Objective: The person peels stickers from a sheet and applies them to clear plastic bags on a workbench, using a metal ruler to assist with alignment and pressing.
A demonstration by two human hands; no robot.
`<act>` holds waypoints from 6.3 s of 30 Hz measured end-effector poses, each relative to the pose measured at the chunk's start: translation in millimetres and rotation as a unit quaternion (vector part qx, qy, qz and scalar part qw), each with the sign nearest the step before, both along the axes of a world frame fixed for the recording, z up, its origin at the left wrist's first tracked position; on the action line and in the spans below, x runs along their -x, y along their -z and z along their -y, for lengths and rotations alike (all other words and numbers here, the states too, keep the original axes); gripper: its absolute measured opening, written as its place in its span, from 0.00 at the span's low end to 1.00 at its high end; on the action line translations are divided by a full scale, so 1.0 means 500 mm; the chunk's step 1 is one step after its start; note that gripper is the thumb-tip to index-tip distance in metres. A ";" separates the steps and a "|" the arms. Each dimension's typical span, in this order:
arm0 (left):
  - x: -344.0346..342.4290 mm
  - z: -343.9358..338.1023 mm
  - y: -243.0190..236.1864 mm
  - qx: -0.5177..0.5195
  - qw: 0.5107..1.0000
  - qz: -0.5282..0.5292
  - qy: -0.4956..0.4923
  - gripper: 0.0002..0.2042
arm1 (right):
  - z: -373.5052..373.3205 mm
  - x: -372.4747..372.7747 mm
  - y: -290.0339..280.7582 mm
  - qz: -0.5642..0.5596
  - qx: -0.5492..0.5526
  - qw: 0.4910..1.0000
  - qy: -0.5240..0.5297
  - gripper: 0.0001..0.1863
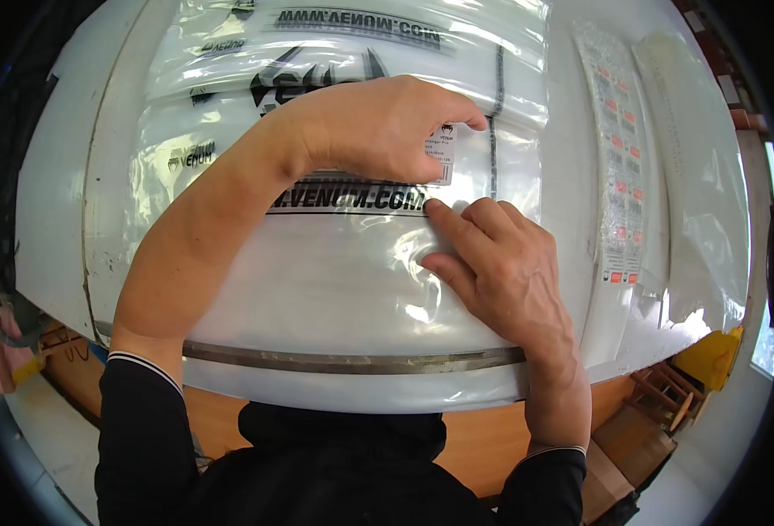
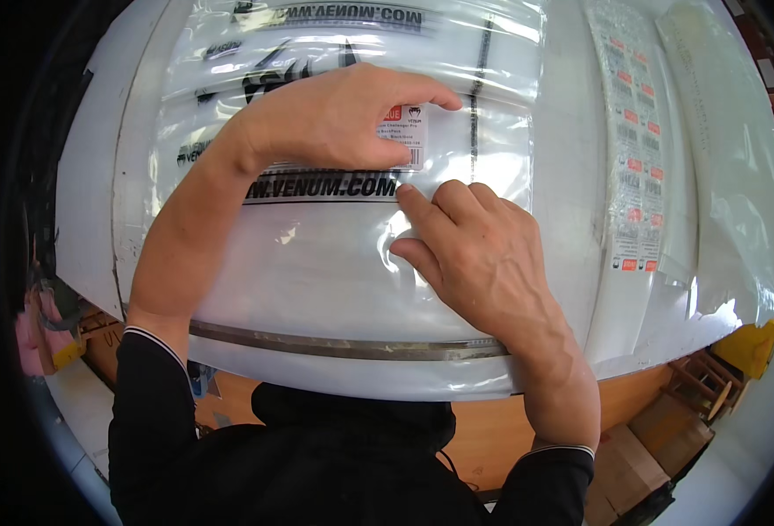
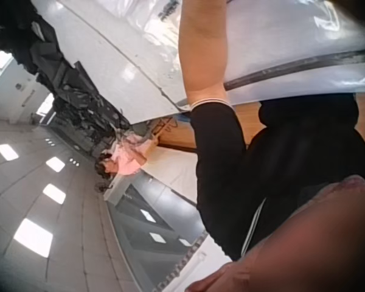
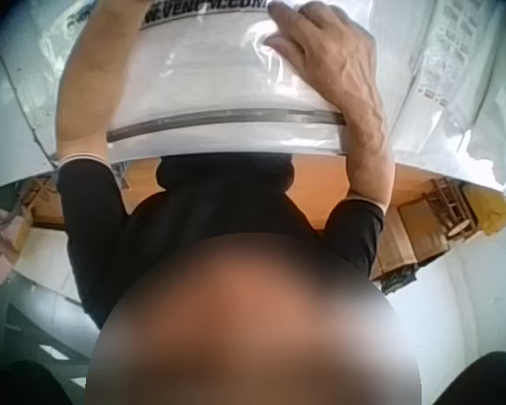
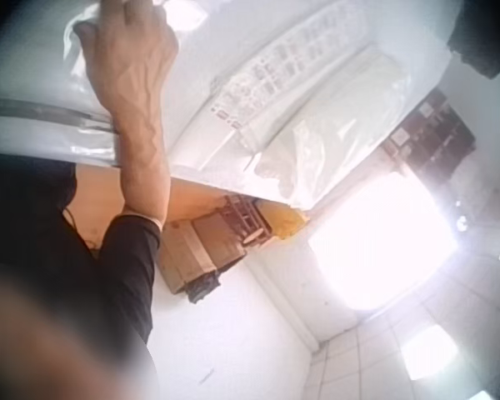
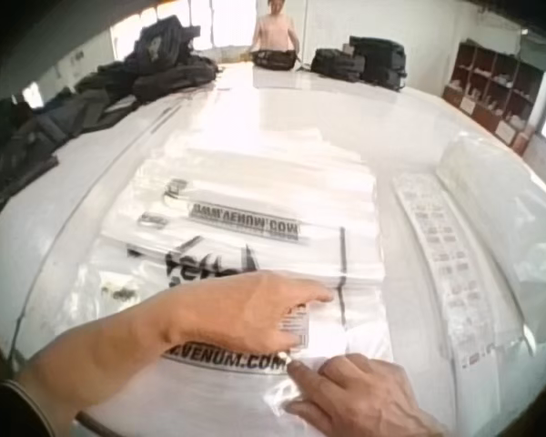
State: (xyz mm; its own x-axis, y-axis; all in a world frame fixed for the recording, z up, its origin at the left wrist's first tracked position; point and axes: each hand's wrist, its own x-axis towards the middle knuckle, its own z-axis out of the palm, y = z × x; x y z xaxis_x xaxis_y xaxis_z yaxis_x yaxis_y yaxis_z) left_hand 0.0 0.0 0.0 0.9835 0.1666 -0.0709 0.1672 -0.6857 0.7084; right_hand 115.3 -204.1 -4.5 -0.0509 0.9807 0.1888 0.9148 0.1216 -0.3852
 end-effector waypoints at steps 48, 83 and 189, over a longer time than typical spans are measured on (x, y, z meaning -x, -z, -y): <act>0.011 0.017 0.013 -0.069 0.996 0.043 0.024 0.28 | -0.009 0.015 0.010 0.024 -0.007 0.999 0.034 0.32; 0.103 0.025 0.029 -0.217 0.974 0.045 -0.052 0.28 | -0.003 0.005 0.021 -0.020 -0.021 0.999 0.046 0.30; 0.027 -0.635 -0.368 0.314 0.719 0.449 -0.429 0.05 | 0.061 0.047 -0.010 0.181 -0.321 0.928 0.058 0.11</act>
